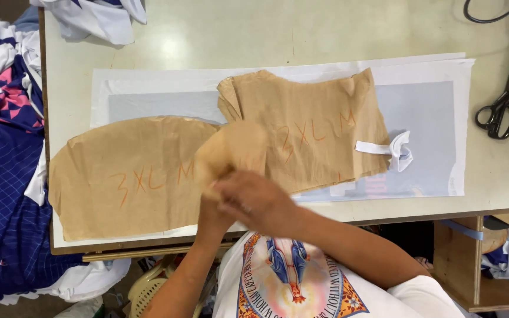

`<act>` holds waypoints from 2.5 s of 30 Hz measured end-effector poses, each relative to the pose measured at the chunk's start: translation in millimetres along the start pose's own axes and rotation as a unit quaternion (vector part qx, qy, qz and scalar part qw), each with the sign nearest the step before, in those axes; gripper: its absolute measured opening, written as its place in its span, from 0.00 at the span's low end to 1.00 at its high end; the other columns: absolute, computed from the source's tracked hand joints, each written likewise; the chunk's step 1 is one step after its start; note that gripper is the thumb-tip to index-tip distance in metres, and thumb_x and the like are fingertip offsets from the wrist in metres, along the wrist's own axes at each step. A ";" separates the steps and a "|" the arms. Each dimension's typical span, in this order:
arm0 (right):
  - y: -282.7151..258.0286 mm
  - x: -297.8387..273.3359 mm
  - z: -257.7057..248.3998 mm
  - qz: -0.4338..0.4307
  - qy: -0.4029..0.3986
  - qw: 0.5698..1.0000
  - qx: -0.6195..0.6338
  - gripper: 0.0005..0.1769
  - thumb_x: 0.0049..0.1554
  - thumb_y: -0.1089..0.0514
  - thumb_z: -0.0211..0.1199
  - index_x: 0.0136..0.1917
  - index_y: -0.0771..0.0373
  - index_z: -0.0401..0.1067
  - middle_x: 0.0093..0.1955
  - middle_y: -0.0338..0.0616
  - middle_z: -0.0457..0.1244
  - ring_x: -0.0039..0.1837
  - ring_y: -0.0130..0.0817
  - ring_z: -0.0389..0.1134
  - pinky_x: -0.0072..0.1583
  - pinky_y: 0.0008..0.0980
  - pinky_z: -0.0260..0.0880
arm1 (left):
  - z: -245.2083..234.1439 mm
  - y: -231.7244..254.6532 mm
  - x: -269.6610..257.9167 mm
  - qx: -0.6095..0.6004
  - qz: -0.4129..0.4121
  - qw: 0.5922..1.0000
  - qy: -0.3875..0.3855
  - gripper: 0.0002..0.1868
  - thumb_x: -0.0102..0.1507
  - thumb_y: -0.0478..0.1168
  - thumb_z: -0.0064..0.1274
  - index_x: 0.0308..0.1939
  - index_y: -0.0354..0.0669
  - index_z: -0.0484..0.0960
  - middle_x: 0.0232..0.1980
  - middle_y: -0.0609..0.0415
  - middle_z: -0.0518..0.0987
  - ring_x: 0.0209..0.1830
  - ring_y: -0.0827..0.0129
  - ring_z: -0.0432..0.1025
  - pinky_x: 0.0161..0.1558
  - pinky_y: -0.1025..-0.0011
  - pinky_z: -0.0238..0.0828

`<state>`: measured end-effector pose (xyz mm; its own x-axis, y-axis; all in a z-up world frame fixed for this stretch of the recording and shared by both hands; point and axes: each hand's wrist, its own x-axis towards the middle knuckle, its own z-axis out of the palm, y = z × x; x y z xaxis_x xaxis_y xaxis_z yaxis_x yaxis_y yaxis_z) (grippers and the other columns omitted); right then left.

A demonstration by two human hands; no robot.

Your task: The person retrieves brown paper patterns from a drawer, unfolds and sorts them by size on a table, then places a 2XL pattern on white fabric and cuts the fabric along the pattern edge using shears.

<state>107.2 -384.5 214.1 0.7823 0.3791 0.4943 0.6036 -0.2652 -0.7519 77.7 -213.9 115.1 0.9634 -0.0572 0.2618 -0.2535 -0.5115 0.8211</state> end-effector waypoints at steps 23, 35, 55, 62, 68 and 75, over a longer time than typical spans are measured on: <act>240.1 -104.7 -198.8 0.408 0.111 0.843 -0.332 0.33 0.64 0.45 0.73 0.72 0.68 0.71 0.62 0.53 0.67 0.67 0.54 0.67 0.65 0.52 0.69 | -172.9 -145.1 -50.0 0.143 -0.273 0.901 0.305 0.44 0.70 0.40 0.69 0.80 0.33 0.56 0.74 0.22 0.64 0.73 0.27 0.63 0.69 0.39 0.62; 227.3 -97.4 -207.9 0.468 0.100 0.828 -0.292 0.16 0.62 0.50 0.66 0.56 0.62 0.71 0.63 0.46 0.63 0.68 0.47 0.60 0.69 0.52 0.54 | -140.8 -61.2 -16.0 0.133 -0.194 0.929 0.286 0.29 0.74 0.37 0.52 0.77 0.34 0.60 0.74 0.42 0.70 0.76 0.51 0.64 0.68 0.52 0.62; 99.4 -74.4 -152.0 0.433 0.054 0.891 -0.127 0.21 0.57 0.52 0.81 0.57 0.64 0.78 0.42 0.58 0.69 0.43 0.47 0.70 0.45 0.45 0.71 | 170.1 45.7 35.5 -0.397 -0.233 0.869 -0.184 0.37 0.70 0.56 0.60 0.78 0.47 0.68 0.67 0.41 0.78 0.60 0.57 0.78 0.55 0.57 0.80; 67.1 -71.8 -128.1 0.405 -0.053 0.913 0.029 0.33 0.49 0.65 0.78 0.66 0.70 0.73 0.52 0.66 0.70 0.54 0.52 0.72 0.56 0.47 0.76 | 157.5 35.4 47.8 -0.453 -0.324 0.825 -0.098 0.08 0.71 0.37 0.53 0.48 0.36 0.83 0.35 0.49 0.79 0.31 0.68 0.76 0.31 0.66 0.83; 86.5 -90.0 -147.1 0.427 -0.035 0.902 -0.040 0.27 0.57 0.58 0.73 0.69 0.64 0.75 0.63 0.58 0.71 0.64 0.58 0.73 0.60 0.46 0.76 | 58.6 -0.2 48.1 -0.387 -0.413 0.822 0.052 0.08 0.65 0.31 0.55 0.46 0.33 0.86 0.35 0.48 0.80 0.24 0.67 0.77 0.27 0.69 0.81; 147.1 -132.9 -152.7 0.340 -0.035 0.918 -0.200 0.25 0.63 0.49 0.69 0.70 0.60 0.75 0.69 0.52 0.66 0.74 0.52 0.66 0.72 0.45 0.68 | -120.7 -31.0 53.0 -0.204 -0.357 0.890 0.199 0.06 0.65 0.35 0.55 0.36 0.54 0.78 0.27 0.63 0.72 0.21 0.80 0.64 0.25 0.80 0.57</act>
<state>115.5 -609.3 104.4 0.9960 0.0566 -0.0699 -0.0023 -0.7610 -0.6488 126.2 -97.5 164.8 0.8049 0.5077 -0.3072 0.3214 0.0622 0.9449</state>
